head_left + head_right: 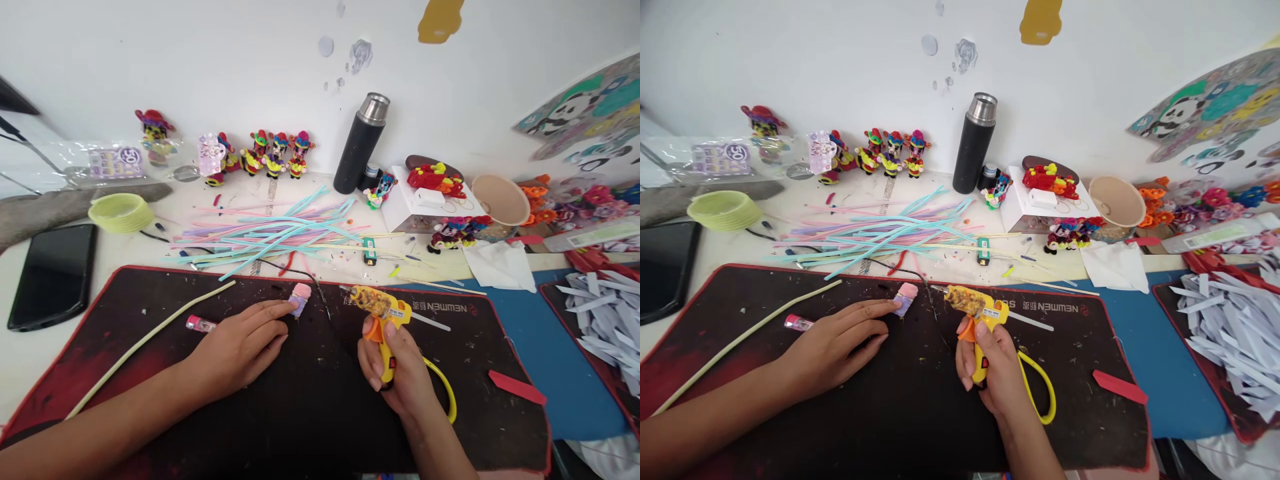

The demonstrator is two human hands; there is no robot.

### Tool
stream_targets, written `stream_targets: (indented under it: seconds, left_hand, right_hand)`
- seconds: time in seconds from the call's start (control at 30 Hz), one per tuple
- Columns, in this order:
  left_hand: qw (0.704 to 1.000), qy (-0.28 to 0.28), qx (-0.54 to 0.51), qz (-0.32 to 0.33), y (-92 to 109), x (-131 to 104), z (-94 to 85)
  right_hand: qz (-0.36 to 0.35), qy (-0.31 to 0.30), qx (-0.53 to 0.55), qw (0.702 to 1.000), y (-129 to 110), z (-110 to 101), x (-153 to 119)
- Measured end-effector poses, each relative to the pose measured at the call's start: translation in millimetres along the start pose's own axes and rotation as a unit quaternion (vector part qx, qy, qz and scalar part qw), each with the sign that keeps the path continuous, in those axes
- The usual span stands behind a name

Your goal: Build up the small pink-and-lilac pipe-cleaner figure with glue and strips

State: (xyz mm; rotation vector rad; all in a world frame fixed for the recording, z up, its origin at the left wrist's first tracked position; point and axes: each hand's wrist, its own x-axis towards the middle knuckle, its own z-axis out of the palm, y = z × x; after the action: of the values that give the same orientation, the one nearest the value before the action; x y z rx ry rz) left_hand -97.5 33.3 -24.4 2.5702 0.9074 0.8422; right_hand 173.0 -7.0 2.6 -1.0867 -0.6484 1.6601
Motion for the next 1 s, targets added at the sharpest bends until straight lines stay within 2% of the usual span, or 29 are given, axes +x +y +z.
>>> stream_targets:
  seconds: [0.23, 0.47, 0.67, 0.83, 1.0]
  left_hand:
    - [1.000, -0.002, 0.014, 0.014, 0.1, -2.1, 0.0]
    - [1.000, -0.008, 0.015, 0.013, -1.9, -4.3, 1.9]
    - [1.000, -0.013, 0.001, 0.007, -2.3, -3.5, 2.2]
    - [1.000, -0.011, -0.009, 0.005, -2.2, -2.0, 1.2]
    - [1.000, -0.005, -0.019, -0.001, -1.5, -0.1, 0.1]
  right_hand:
    - [0.024, -0.025, 0.011, 0.999, 0.4, -5.9, 2.6]
    - [0.031, -0.046, 0.047, 0.997, -2.9, -2.3, 6.8]
    - [0.016, -0.006, -0.001, 1.000, 2.4, 2.3, 7.1]
    - [0.026, -0.016, -0.020, 0.999, 4.0, 2.8, 7.4]
    - [0.037, 0.011, -0.116, 0.993, 7.4, 0.0, 6.6]
